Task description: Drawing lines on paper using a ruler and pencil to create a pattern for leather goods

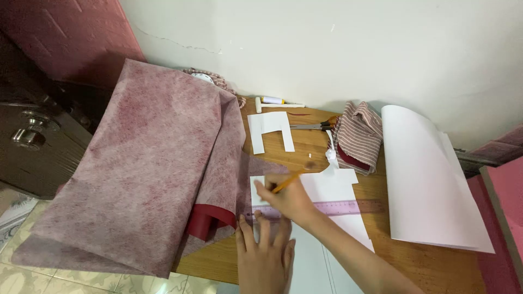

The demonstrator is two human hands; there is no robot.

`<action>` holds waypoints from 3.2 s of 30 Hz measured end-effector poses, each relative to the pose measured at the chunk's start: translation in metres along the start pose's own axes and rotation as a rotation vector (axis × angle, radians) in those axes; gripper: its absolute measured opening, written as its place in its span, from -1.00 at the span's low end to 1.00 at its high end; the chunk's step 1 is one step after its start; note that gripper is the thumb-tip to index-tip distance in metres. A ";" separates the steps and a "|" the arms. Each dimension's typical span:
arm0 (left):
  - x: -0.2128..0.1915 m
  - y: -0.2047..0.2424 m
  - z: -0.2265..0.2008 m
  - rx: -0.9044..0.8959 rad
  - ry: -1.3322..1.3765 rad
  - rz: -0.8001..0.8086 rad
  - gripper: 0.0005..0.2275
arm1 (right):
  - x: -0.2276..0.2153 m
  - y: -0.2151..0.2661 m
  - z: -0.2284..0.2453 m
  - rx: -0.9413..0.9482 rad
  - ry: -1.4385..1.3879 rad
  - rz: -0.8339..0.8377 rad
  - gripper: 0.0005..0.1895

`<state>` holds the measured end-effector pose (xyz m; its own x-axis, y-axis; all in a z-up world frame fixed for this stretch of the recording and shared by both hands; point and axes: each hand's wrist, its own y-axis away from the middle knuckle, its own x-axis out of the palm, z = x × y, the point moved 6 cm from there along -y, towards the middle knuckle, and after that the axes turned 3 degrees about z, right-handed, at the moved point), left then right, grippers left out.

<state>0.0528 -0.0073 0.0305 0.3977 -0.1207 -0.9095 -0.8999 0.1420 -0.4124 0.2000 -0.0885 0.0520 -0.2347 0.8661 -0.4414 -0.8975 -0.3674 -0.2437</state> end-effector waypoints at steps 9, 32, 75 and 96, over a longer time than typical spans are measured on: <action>0.006 0.003 0.000 -0.012 -0.010 -0.040 -0.37 | -0.111 0.041 0.030 0.249 -0.150 -0.350 -0.66; 0.007 0.094 0.074 -0.227 0.471 -0.559 -0.59 | -0.089 0.097 0.027 0.062 0.569 0.287 -0.21; 0.033 0.077 0.090 -0.607 0.423 0.204 -0.28 | -0.138 0.188 -0.004 0.638 0.281 -0.267 -0.58; -0.063 0.063 0.187 -0.811 1.323 -0.064 -0.75 | -0.132 0.180 0.025 0.228 0.165 -0.484 -0.73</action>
<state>0.0049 0.1933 0.0525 0.3952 -0.9184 -0.0197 -0.9143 -0.3953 0.0877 0.0599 -0.2610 0.0882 0.2693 0.8466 -0.4591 -0.9506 0.1573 -0.2676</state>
